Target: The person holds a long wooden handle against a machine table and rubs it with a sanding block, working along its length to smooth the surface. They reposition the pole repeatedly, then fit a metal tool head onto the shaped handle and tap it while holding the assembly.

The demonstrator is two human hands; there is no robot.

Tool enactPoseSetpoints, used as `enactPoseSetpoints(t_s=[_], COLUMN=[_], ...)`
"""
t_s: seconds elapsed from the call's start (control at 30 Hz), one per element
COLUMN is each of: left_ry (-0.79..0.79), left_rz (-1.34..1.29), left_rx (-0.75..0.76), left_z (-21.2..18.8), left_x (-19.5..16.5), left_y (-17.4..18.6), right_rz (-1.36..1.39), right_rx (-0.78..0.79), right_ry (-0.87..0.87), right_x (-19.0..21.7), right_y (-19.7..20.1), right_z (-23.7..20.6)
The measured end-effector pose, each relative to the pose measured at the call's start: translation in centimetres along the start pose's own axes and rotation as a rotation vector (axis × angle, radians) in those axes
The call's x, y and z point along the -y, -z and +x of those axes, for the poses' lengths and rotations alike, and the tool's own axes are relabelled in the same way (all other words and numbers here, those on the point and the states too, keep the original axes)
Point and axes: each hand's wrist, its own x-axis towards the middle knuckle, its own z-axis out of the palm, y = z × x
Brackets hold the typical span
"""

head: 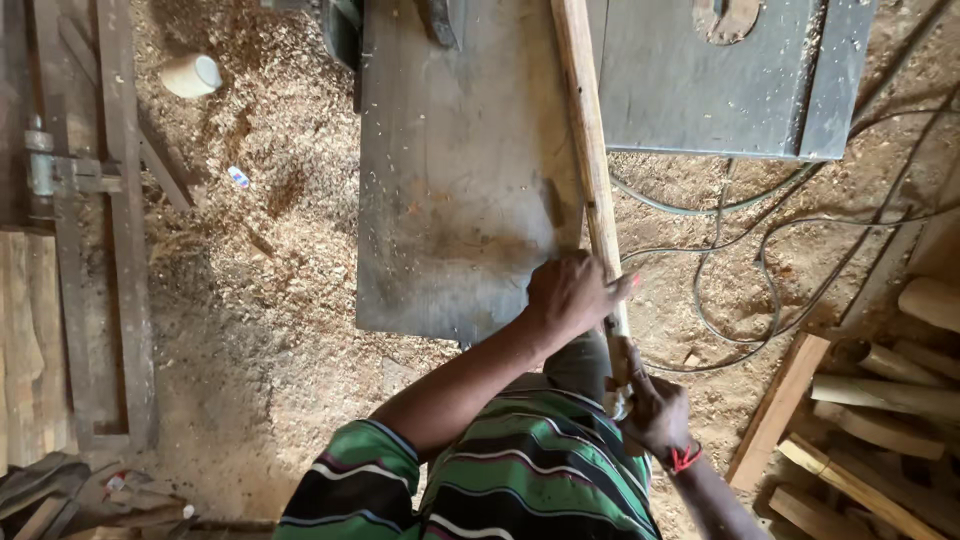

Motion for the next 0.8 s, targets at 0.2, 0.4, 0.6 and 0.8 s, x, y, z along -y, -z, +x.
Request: enactPoseSetpoints(t_s=[0.2, 0.4, 0.6, 0.8], left_ry=[0.045, 0.040, 0.184, 0.116], left_rz=[-0.192, -0.161, 0.006, -0.436], left_rx=[-0.062, -0.202, -0.023, 0.082], left_z=[-0.2, 9.6, 5.6, 13.2], left_x=[-0.2, 2.1, 1.3, 5.5], left_y=[-0.5, 4.0, 4.3, 4.5], right_rz=[-0.128, 0.530, 0.210, 0.173], right_rx=[0.153, 0.234, -0.047, 0.113], right_ry=[-0.235, -0.321, -0.064, -0.154], right_x=[2.5, 3.2, 4.2, 3.0], right_y=[1.1, 1.7, 1.6, 1.6], right_z=[4.0, 7.4, 10.8, 14.2])
